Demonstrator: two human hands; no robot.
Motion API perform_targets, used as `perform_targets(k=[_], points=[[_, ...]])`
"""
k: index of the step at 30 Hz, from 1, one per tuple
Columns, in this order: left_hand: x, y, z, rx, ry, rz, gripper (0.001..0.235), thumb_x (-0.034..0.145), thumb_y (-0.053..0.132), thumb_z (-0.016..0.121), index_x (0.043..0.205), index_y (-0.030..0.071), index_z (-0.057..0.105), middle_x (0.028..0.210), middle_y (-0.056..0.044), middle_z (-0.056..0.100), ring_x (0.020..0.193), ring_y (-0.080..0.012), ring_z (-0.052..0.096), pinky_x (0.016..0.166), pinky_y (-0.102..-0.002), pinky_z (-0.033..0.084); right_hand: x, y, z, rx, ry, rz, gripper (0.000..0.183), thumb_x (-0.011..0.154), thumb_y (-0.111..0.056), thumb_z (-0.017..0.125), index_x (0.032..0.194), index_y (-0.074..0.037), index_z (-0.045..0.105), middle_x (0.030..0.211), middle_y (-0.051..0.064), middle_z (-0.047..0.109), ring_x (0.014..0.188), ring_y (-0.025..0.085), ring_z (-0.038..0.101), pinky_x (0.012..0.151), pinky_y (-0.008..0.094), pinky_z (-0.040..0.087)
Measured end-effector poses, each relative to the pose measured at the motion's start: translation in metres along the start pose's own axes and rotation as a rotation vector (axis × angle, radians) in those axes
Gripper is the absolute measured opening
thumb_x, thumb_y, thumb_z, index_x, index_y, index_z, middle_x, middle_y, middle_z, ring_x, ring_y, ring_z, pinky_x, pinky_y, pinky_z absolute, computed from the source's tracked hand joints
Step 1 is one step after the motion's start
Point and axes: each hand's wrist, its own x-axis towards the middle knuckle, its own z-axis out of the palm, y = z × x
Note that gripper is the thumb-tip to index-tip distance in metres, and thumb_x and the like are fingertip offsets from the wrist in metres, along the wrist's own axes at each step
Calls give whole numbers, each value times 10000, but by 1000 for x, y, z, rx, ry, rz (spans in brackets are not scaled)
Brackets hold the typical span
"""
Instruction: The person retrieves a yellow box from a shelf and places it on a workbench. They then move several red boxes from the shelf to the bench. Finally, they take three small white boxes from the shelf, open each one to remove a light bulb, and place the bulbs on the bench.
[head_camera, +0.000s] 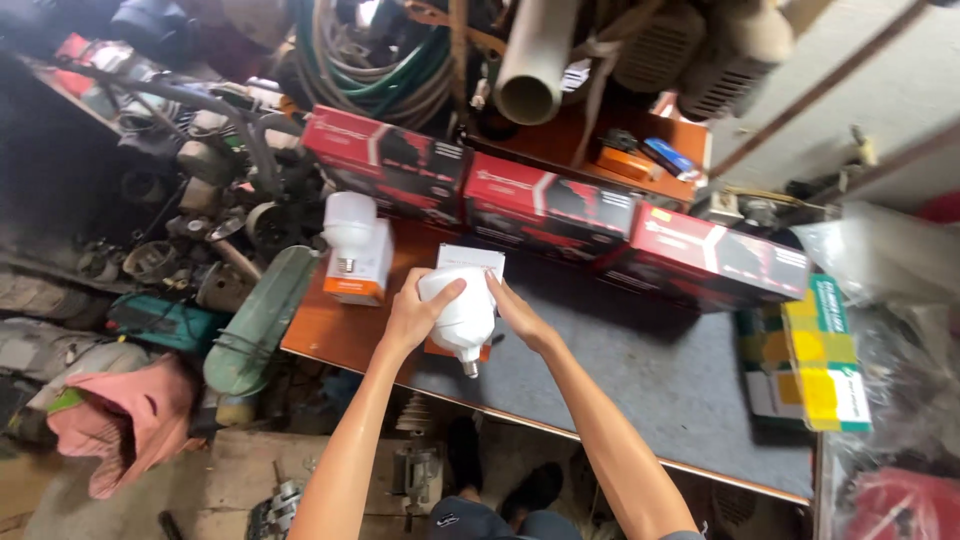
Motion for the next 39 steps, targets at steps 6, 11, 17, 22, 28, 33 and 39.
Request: perform_targets(k=[6, 11, 17, 22, 28, 33, 39], points=[[24, 26, -38, 214, 147, 18, 752, 700, 636, 789, 1077, -10, 715, 973, -200, 785, 915, -262, 784, 799, -369, 600, 51, -18, 36, -17, 33, 355, 1064, 807, -871, 210, 1636, -204, 220, 1678, 117, 275, 1535, 381, 219, 1127, 770, 200], [46, 47, -49, 500, 124, 1, 870, 678, 757, 739, 1107, 0, 724, 1006, -228, 766, 968, -356, 755, 852, -444, 583, 84, -6, 40, 2, -9, 424, 1156, 765, -932, 106, 1628, -180, 266, 1615, 225, 378, 1468, 488, 342, 1072, 844, 215], [71, 51, -54, 578, 149, 181, 814, 648, 725, 790, 1104, 52, 743, 1112, -178, 710, 1033, -377, 689, 854, -473, 538, 94, -5, 44, -13, 63, 426, 1079, 802, -881, 94, 1564, -184, 406, 1508, 200, 530, 1367, 418, 514, 1047, 810, 270], [83, 43, -52, 518, 304, 357, 686, 660, 607, 874, 1011, 41, 711, 999, -121, 716, 957, -321, 713, 819, -435, 559, 64, -25, 63, 91, 435, 221, 845, 875, -734, 383, 1474, -149, 494, 1356, 126, 657, 1109, 327, 715, 904, 538, 529], [81, 36, -58, 499, 315, 299, 611, 760, 553, 835, 1084, 51, 709, 1059, -133, 708, 963, -313, 710, 819, -426, 557, 41, -60, 89, -197, 526, -23, 768, 838, -578, 698, 1351, -13, 614, 1137, 181, 769, 934, 271, 762, 779, 321, 575], [70, 38, -67, 551, 265, 329, 668, 761, 559, 818, 1182, 55, 698, 1171, -144, 692, 1092, -331, 674, 886, -446, 544, 47, -62, 90, -252, 563, -86, 788, 848, -584, 703, 1362, 5, 611, 1268, 209, 708, 1131, 290, 708, 941, 391, 554], [59, 37, -71, 575, 187, 373, 898, 773, 595, 777, 1389, -23, 564, 1392, -211, 576, 1252, -389, 588, 982, -472, 506, 66, -55, 77, -300, 511, -206, 823, 874, -484, 701, 1509, -14, 471, 1496, 238, 542, 1332, 349, 583, 1066, 424, 481]])
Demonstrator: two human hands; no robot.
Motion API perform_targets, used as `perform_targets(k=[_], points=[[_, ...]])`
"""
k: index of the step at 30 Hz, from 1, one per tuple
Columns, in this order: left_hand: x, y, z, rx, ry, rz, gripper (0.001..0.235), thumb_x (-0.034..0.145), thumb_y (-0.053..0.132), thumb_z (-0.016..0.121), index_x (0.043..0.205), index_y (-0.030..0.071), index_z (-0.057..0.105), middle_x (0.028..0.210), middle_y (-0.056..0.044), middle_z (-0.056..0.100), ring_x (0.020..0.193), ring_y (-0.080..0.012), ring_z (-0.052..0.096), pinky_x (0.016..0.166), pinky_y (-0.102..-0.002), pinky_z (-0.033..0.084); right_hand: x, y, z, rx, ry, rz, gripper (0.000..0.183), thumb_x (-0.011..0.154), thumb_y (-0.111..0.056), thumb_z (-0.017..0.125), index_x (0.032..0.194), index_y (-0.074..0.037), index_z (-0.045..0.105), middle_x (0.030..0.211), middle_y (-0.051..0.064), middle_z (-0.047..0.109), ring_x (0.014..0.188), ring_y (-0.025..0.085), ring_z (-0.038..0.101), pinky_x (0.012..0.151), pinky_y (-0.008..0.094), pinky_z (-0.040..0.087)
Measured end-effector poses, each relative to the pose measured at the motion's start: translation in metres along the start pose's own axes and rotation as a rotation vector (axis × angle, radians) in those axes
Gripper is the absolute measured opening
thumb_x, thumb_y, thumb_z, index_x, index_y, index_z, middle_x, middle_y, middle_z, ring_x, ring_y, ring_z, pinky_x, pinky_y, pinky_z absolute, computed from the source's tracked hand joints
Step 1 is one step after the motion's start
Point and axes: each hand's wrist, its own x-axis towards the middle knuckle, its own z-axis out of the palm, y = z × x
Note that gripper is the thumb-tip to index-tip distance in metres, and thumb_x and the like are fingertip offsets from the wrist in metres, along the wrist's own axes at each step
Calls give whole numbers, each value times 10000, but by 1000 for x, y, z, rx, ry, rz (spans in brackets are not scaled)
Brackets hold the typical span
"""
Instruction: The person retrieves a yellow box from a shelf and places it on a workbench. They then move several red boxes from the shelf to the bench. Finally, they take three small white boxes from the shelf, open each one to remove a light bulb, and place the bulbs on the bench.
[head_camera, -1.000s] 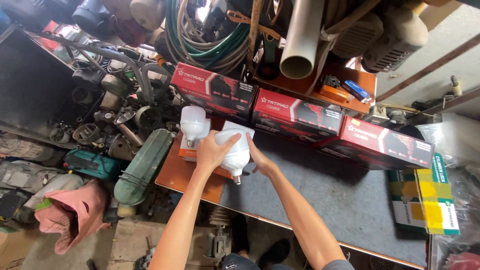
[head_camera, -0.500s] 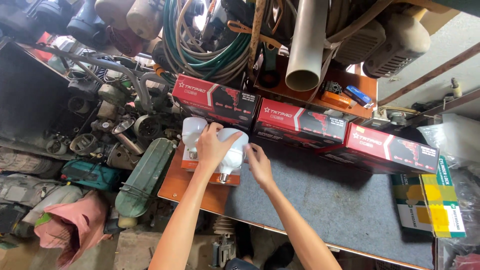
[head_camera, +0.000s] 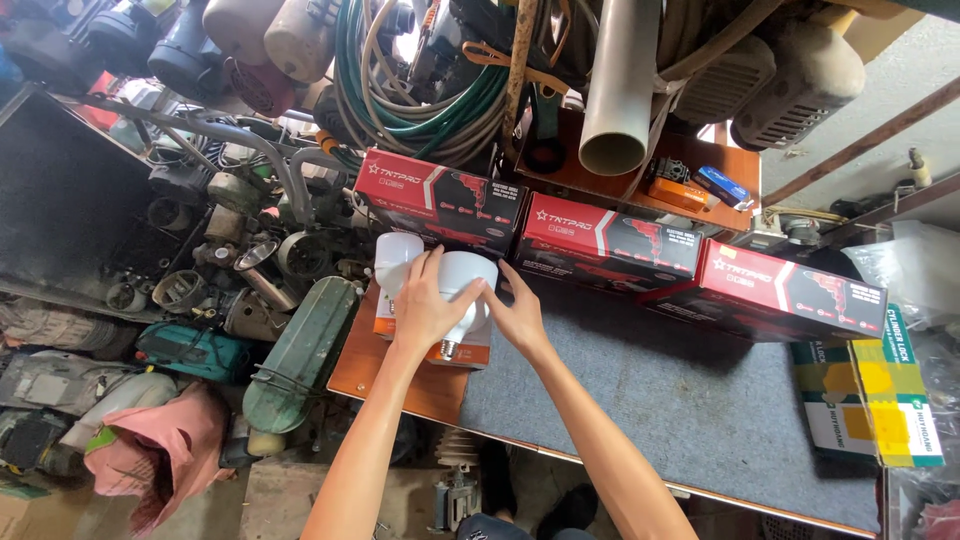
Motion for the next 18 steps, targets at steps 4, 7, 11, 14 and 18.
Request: perform_targets(k=[4, 7, 11, 14, 18], points=[[-2, -6, 1, 2, -41, -8, 928, 792, 594, 767, 1436, -30, 526, 1433, -217, 542, 1301, -394, 556, 1021, -479, 487, 0, -5, -2, 14, -34, -3, 824, 867, -444, 707, 1514, -12, 435, 1499, 243, 522, 1337, 352, 571, 1024, 428, 517], [-4, -9, 2, 7, -30, 3, 926, 794, 588, 772, 1433, -34, 525, 1429, -231, 541, 1305, -403, 549, 1025, -482, 480, -3, -10, -1, 12, -36, 14, 817, 869, -452, 706, 1511, -17, 450, 1460, 255, 556, 1316, 345, 603, 1029, 423, 515], [-8, -9, 1, 10, -23, -6, 913, 794, 590, 755, 1440, -13, 528, 1419, -221, 564, 1285, -400, 576, 1016, -482, 493, -10, -17, -1, 35, -60, 27, 796, 881, -457, 688, 1511, -25, 466, 1422, 261, 595, 1295, 340, 627, 1015, 420, 533], [-10, -8, -1, 16, -34, -14, 921, 792, 592, 757, 1447, -10, 517, 1412, -228, 566, 1274, -403, 584, 1008, -485, 496, -12, -23, -2, 21, -67, 50, 800, 874, -452, 686, 1516, -34, 454, 1420, 265, 584, 1280, 341, 630, 982, 425, 552], [-10, -5, -5, 23, -49, -10, 946, 788, 592, 761, 1466, -11, 495, 1402, -238, 561, 1263, -405, 586, 998, -486, 499, -15, -27, -5, 14, -58, 31, 811, 883, -456, 677, 1523, -23, 431, 1415, 274, 589, 1276, 344, 637, 974, 427, 561]])
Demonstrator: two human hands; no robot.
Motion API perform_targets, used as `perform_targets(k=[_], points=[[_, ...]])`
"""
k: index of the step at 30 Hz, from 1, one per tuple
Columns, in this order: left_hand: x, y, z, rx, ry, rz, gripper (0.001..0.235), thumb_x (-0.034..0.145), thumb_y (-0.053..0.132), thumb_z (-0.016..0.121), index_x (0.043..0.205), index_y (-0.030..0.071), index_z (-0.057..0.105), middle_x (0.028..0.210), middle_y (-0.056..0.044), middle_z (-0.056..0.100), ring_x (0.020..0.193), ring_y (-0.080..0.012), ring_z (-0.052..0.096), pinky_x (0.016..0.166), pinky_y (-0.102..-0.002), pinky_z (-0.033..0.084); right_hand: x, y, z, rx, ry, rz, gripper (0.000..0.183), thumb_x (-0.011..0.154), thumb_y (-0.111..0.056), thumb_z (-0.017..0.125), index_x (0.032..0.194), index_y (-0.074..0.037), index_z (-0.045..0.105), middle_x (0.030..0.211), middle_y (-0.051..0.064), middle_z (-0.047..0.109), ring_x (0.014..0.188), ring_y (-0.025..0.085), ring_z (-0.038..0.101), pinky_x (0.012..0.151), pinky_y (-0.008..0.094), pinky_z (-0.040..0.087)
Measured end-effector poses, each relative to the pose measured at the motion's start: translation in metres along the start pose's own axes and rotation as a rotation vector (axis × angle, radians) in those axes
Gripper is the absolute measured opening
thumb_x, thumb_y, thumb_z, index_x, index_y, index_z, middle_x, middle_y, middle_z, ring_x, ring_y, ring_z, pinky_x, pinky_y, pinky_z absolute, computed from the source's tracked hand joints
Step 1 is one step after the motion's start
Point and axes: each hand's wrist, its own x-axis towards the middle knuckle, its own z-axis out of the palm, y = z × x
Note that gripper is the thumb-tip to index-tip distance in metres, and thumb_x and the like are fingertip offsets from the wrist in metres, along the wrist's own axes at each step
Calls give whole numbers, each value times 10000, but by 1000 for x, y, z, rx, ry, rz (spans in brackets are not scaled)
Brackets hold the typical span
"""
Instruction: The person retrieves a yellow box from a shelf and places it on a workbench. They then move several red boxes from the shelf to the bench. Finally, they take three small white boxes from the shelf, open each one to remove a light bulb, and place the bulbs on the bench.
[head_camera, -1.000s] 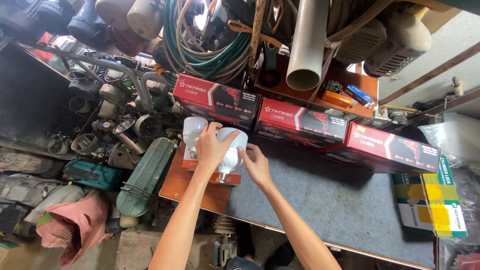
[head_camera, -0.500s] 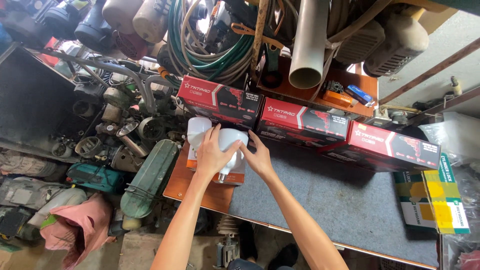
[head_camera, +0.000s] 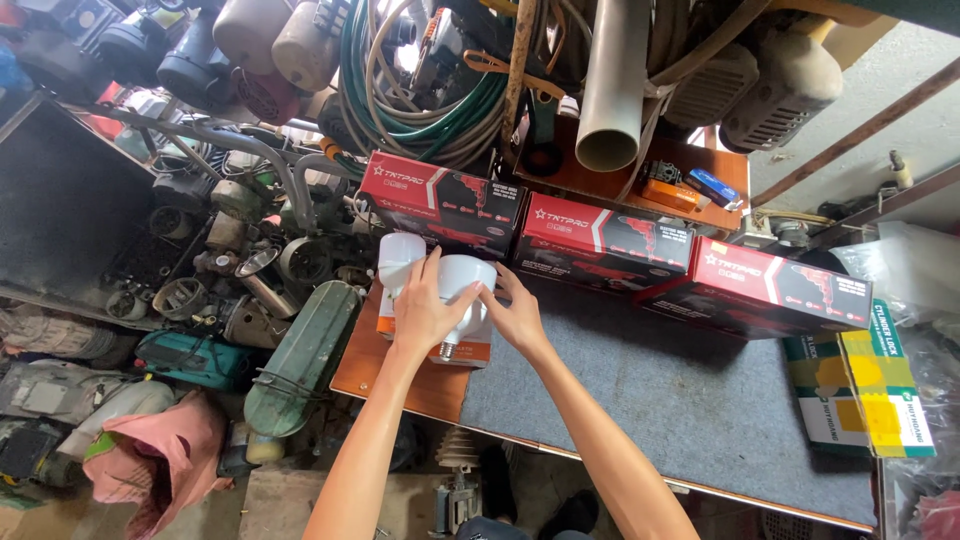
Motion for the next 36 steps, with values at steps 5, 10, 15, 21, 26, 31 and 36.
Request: perform_targets(k=[5, 10, 15, 21, 26, 31, 36], points=[[-3, 2, 0, 3, 0, 3, 943, 786, 593, 759, 1455, -19, 498, 1397, -239, 566, 1258, -398, 591, 993, -480, 504, -1, 1, -3, -34, 0, 6, 836, 879, -469, 684, 1528, -16, 415, 1430, 280, 571, 1281, 358, 628, 972, 441, 563], [-8, 0, 0, -1, 49, 61, 932, 792, 583, 772, 1434, -40, 512, 1389, -248, 573, 1278, -409, 572, 1009, -486, 494, -5, -1, -4, -50, 18, 18, 864, 870, -487, 697, 1532, -17, 403, 1451, 294, 535, 1281, 371, 623, 981, 448, 558], [-13, 0, -3, 19, 80, 107, 897, 806, 575, 773, 1415, -39, 536, 1369, -239, 587, 1267, -408, 570, 1000, -486, 492, -13, -3, -8, -71, 13, 12, 871, 863, -506, 689, 1533, -24, 412, 1458, 293, 530, 1282, 378, 619, 976, 451, 558], [-26, 1, -10, 36, 145, 189, 768, 845, 531, 753, 1399, 26, 583, 1369, -188, 630, 1261, -386, 601, 1030, -473, 509, -15, 32, -15, -76, 17, 41, 937, 852, -565, 727, 1522, 19, 431, 1465, 290, 563, 1337, 382, 606, 1022, 458, 549], [-25, 5, -5, 74, 4, 80, 892, 753, 540, 828, 1414, 31, 511, 1336, -230, 593, 1216, -436, 590, 952, -507, 515, -24, 63, 7, 453, -154, 708, 1144, 753, -684, 639, 1598, -51, 198, 1629, 231, 242, 1411, 521, 398, 979, 689, 521], [-20, 3, 9, 78, 26, 89, 1002, 706, 470, 864, 1495, 40, 420, 1327, -259, 582, 1177, -462, 597, 943, -521, 517, -5, 120, 47, 852, -3, 795, 1182, 815, -738, 607, 1603, -7, 116, 1579, 317, 191, 1433, 587, 356, 1072, 679, 471], [-17, -3, 16, 30, 79, 32, 1017, 728, 483, 852, 1508, 17, 398, 1291, -265, 594, 1147, -458, 614, 931, -524, 525, 0, 147, 65, 928, 35, 699, 1116, 874, -716, 623, 1541, 95, 244, 1469, 374, 434, 1339, 518, 521, 1008, 649, 488]])
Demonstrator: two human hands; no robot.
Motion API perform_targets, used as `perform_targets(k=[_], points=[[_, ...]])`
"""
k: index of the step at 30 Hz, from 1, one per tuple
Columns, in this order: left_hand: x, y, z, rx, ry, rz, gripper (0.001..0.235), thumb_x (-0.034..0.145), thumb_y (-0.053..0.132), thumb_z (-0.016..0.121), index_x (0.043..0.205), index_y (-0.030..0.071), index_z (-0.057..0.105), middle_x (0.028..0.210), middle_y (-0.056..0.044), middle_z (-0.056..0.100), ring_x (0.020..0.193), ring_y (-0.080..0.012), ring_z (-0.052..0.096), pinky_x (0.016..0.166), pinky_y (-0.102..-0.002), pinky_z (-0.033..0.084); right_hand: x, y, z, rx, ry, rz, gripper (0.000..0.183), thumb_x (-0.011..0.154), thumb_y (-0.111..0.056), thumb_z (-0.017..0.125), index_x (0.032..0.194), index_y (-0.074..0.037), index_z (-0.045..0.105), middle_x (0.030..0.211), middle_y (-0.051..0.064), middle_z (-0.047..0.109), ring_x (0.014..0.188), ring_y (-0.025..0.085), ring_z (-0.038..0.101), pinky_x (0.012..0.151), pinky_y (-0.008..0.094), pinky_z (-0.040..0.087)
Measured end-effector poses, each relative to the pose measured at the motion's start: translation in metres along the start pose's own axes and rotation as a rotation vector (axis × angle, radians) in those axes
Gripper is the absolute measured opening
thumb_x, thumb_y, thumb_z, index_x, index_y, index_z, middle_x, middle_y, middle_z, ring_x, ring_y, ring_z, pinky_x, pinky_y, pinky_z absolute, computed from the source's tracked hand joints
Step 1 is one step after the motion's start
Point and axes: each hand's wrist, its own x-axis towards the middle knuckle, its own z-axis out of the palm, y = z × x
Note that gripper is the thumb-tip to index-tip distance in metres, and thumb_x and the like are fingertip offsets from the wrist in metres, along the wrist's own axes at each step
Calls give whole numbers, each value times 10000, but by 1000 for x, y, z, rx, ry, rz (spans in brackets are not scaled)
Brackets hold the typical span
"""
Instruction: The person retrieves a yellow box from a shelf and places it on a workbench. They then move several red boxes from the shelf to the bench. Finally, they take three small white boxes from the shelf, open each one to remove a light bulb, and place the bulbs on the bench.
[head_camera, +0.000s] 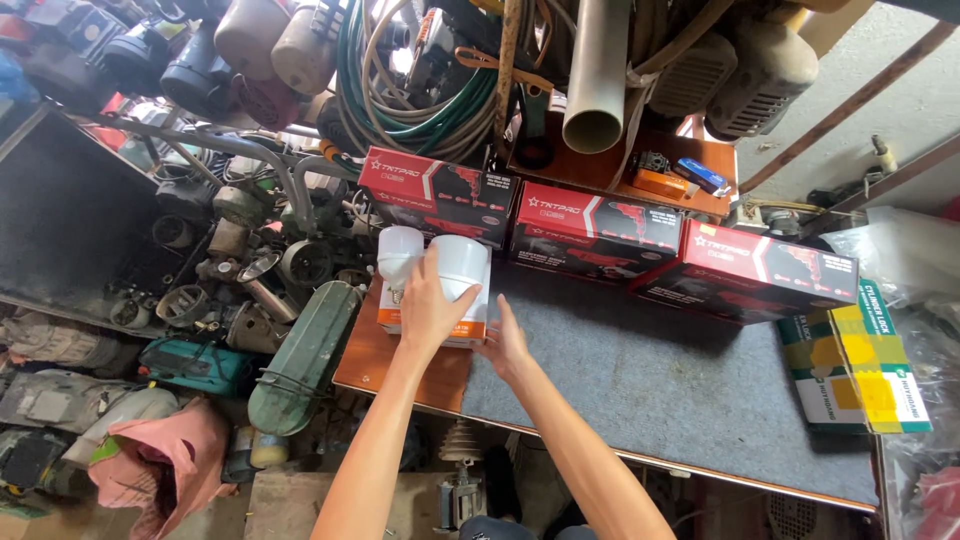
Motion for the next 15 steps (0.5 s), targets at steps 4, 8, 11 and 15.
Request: perform_targets(k=[4, 8, 11, 15], points=[[1, -1, -4, 78, 4, 3, 1004, 722, 523, 858, 1483, 27, 428, 1259, -245, 619, 1123, -449, 622, 894, -534, 523, -42, -22, 21, -315, 168, -5, 892, 885, -640, 573, 1479, 16, 459, 1409, 182, 489, 1289, 336, 492, 1015, 664, 442], [1, 1, -6, 90, 29, 33, 1001, 705, 524, 861, 1463, 17, 449, 1231, -236, 631, 1123, -427, 627, 874, -531, 526, -76, -46, 41, -498, 174, -318, 711, 943, -541, 585, 1408, -5, 624, 1309, 220, 668, 1273, 436, 597, 1043, 543, 432], [3, 1, -4, 108, 29, 49, 999, 699, 512, 858, 1463, 14, 450, 1251, -223, 627, 1132, -407, 628, 862, -526, 529, -87, -61, 50, -533, 132, -519, 686, 948, -489, 605, 1416, 11, 565, 1409, 181, 630, 1327, 271, 591, 1081, 346, 447], [4, 3, -3, 144, 45, 71, 987, 692, 488, 861, 1458, 20, 451, 1291, -209, 615, 1164, -385, 614, 861, -524, 527, -102, -76, 56, -666, 119, -587, 719, 945, -479, 621, 1466, 2, 507, 1491, 217, 552, 1374, 293, 556, 1096, 358, 448]])
